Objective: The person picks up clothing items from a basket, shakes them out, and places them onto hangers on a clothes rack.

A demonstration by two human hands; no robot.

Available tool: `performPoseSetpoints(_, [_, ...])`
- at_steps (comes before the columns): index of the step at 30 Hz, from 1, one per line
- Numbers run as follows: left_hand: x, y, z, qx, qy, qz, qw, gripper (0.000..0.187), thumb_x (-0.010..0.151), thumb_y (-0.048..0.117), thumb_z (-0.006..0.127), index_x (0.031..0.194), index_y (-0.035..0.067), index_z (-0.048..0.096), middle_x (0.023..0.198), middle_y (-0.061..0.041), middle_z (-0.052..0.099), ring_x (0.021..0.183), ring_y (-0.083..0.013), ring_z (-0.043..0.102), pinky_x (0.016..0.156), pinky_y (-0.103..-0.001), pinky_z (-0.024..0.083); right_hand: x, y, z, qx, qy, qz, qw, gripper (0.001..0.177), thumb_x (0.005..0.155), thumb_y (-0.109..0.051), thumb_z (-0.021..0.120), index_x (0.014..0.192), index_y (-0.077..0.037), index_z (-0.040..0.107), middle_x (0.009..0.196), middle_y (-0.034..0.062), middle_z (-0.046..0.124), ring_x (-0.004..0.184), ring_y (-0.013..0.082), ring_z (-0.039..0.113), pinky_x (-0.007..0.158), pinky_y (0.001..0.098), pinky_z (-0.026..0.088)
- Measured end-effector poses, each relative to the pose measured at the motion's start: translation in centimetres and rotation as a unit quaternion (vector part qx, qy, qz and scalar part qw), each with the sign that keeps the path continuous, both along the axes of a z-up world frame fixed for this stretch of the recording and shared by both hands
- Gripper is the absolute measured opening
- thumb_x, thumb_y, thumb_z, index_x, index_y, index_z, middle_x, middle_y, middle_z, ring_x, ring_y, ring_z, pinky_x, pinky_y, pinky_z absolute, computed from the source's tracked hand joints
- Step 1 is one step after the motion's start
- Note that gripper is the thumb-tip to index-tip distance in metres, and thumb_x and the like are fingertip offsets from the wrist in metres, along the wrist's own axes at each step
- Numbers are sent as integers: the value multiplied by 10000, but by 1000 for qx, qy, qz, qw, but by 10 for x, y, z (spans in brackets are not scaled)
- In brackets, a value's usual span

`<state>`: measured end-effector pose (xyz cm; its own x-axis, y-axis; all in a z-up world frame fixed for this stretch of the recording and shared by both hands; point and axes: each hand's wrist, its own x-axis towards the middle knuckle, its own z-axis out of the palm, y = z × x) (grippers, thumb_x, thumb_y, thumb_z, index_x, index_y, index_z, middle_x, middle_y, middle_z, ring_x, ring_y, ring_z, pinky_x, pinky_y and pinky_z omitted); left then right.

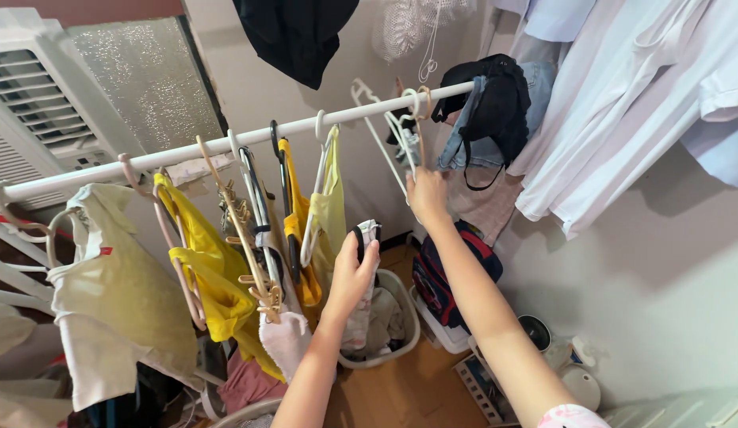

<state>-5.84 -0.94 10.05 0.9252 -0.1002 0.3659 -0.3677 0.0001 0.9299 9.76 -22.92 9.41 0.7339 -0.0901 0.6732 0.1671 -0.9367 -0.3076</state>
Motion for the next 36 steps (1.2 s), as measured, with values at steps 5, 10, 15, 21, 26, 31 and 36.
performPoseSetpoints(5, [14,-2,-5,35,6,44,998,256,1019,210,640,1018,-20,527,902,-102,522,774,-180,563,692,-324,508,-15,9,-6,131,-64,106,984,207,1025,-174,617,955,18,583,875,229,681,824,441,649,687,501,499])
performPoseSetpoints(10, [29,13,-27,19,-29,69,997,299,1005,246,624,1169,5,557,1017,-77,614,921,-186,579,848,-336,496,-108,-13,-51,239,62,154,957,193,1023,-200,632,1020,-8,625,747,180,609,642,308,616,606,376,489])
performPoseSetpoints(15, [44,28,-61,3,23,48,999,429,1018,271,608,1345,-1,547,1171,-84,650,1042,-184,589,926,-325,468,-202,-14,-128,512,122,218,822,226,900,-125,677,1122,-110,635,780,-7,623,669,97,598,610,270,516])
performPoseSetpoints(21, [45,19,-68,61,29,-38,997,413,1028,299,611,1306,-7,595,1135,-57,693,1029,-131,619,916,-281,490,-216,-14,-164,705,39,240,666,504,1038,-469,473,903,-25,669,659,10,543,548,89,404,509,250,291])
performPoseSetpoints(26, [25,2,-49,129,139,-147,971,389,1023,331,593,1242,10,625,903,-35,627,767,-121,534,710,-279,490,-182,-28,-148,787,-9,389,479,822,1027,-693,272,719,-12,615,600,99,545,491,153,364,513,286,280])
performPoseSetpoints(31, [26,-3,-50,15,206,-205,957,410,1040,324,578,1300,14,642,988,-15,642,830,-113,538,731,-276,470,-144,-21,-149,736,80,515,433,828,1094,-651,323,748,35,631,482,1,446,457,144,338,529,295,297])
performPoseSetpoints(36, [47,27,-68,-54,267,-64,960,490,1039,346,565,1424,46,521,1286,-36,658,1101,-120,607,907,-245,489,-154,-25,-139,578,296,308,695,844,1023,-702,314,700,1,653,459,-3,439,420,96,371,454,254,278])
